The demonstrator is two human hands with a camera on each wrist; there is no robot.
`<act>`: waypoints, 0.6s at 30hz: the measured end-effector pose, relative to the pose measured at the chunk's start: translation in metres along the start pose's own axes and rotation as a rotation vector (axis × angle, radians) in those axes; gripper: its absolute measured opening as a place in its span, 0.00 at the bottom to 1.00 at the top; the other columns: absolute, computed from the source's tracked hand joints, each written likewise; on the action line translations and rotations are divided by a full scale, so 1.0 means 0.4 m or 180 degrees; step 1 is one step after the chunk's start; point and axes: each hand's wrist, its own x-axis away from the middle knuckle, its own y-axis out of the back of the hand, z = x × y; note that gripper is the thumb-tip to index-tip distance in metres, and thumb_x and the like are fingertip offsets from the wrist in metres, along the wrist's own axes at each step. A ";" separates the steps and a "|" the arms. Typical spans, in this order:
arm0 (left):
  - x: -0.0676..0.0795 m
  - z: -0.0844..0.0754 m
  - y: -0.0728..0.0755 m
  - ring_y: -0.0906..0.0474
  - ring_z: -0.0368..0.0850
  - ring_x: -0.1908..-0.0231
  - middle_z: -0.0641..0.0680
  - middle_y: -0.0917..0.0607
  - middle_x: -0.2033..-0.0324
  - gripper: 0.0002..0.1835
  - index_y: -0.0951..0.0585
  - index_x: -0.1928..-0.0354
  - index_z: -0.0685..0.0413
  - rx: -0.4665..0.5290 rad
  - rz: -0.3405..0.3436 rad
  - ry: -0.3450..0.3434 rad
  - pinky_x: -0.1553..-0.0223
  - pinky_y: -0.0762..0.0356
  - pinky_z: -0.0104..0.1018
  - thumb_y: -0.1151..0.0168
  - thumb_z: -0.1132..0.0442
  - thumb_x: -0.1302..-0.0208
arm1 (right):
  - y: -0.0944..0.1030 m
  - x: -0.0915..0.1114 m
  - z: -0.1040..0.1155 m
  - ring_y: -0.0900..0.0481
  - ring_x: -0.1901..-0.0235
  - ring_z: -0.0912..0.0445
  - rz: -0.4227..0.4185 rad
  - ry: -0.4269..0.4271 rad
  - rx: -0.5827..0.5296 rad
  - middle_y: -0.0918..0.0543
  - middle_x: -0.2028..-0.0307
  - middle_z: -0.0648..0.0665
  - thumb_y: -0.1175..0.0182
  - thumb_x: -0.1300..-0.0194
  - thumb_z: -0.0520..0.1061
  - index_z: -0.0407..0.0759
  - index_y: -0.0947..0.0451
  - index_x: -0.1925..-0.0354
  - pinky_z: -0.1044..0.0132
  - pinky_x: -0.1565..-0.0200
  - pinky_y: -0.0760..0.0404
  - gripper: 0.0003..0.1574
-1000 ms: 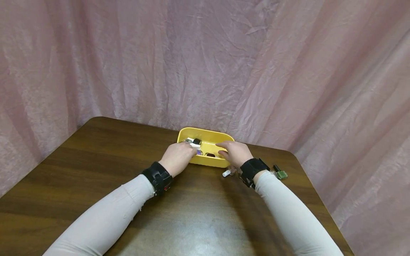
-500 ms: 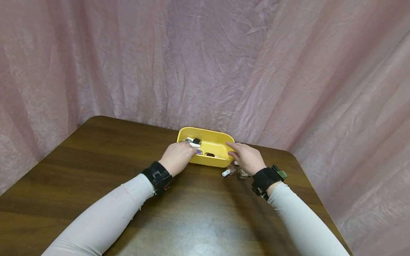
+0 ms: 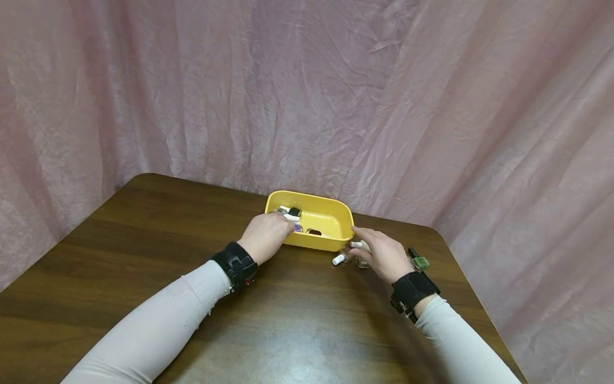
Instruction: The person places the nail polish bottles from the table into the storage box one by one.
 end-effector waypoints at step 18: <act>0.000 0.001 -0.002 0.12 0.49 0.62 0.50 0.08 0.65 0.14 0.06 0.59 0.45 -0.0006 0.0010 0.0003 0.62 0.12 0.46 0.29 0.75 0.31 | -0.016 0.089 -0.041 0.12 0.41 0.40 0.0051 0.0014 0.0129 0.12 0.37 0.37 0.19 0.35 0.53 0.40 0.18 0.29 0.41 0.47 0.12 0.42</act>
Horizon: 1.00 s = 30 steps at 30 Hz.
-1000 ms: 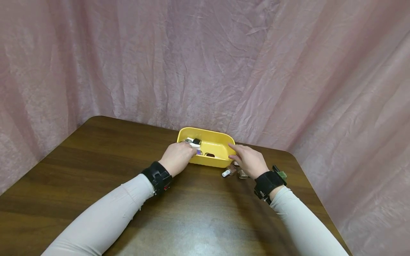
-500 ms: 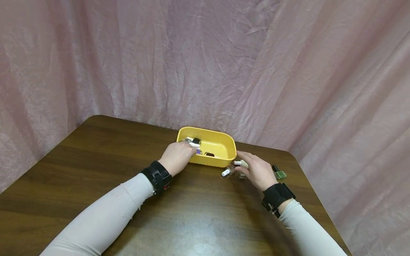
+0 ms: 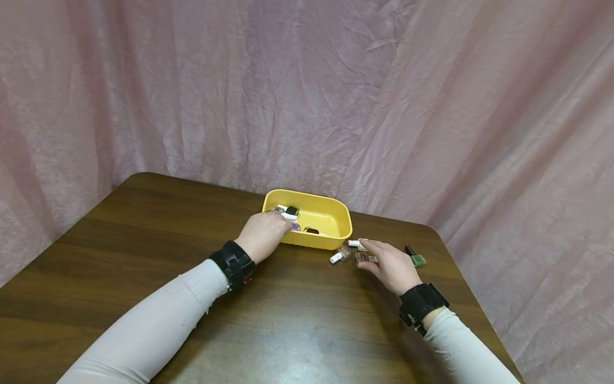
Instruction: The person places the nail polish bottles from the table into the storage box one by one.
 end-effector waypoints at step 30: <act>0.002 -0.002 0.003 0.12 0.49 0.63 0.50 0.08 0.65 0.13 0.06 0.59 0.47 -0.0002 -0.0022 -0.0018 0.62 0.12 0.47 0.30 0.75 0.31 | -0.015 0.026 -0.026 0.12 0.60 0.49 0.0269 -0.0138 0.0393 0.11 0.56 0.44 0.19 0.34 0.44 0.40 0.10 0.44 0.50 0.62 0.12 0.22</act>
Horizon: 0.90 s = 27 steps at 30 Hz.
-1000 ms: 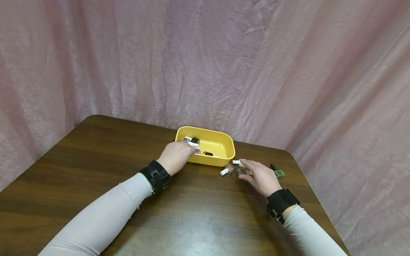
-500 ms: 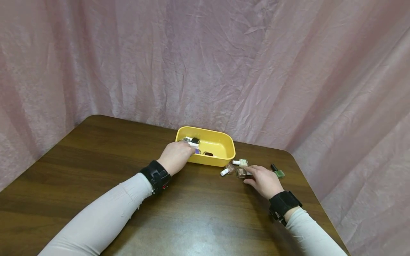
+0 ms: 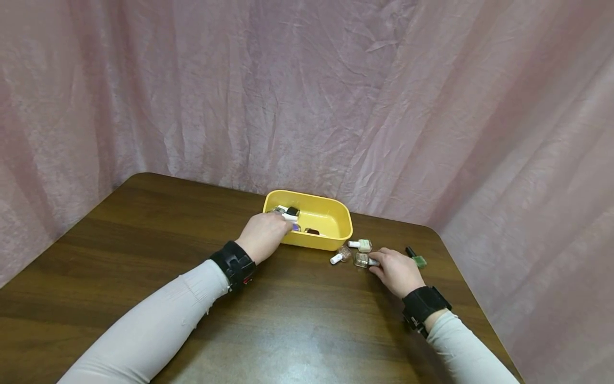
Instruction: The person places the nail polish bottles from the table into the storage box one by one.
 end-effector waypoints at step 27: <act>-0.001 0.000 0.001 0.13 0.49 0.64 0.49 0.09 0.67 0.12 0.07 0.59 0.47 0.0007 0.0083 0.0033 0.63 0.12 0.47 0.30 0.74 0.30 | -0.012 -0.010 -0.002 0.14 0.66 0.53 -0.0034 -0.0082 0.0060 0.13 0.63 0.48 0.20 0.33 0.43 0.44 0.07 0.52 0.54 0.66 0.14 0.12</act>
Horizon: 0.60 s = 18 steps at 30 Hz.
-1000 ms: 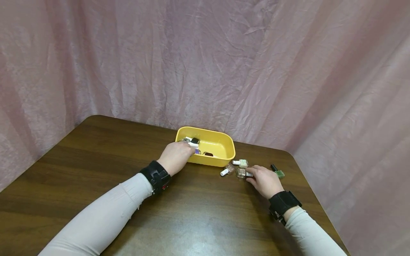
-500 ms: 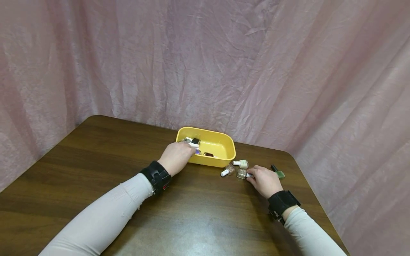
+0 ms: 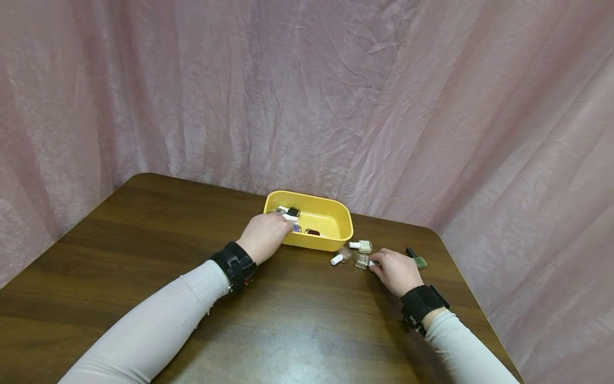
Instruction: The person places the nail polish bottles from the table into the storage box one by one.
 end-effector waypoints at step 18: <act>0.000 0.003 -0.005 0.13 0.49 0.64 0.50 0.09 0.66 0.13 0.07 0.58 0.47 -0.0014 -0.0020 -0.0012 0.62 0.12 0.47 0.30 0.75 0.30 | 0.027 0.011 0.010 0.18 0.71 0.56 -0.0005 -0.0047 -0.0017 0.15 0.65 0.48 0.21 0.32 0.42 0.42 0.08 0.54 0.59 0.72 0.20 0.10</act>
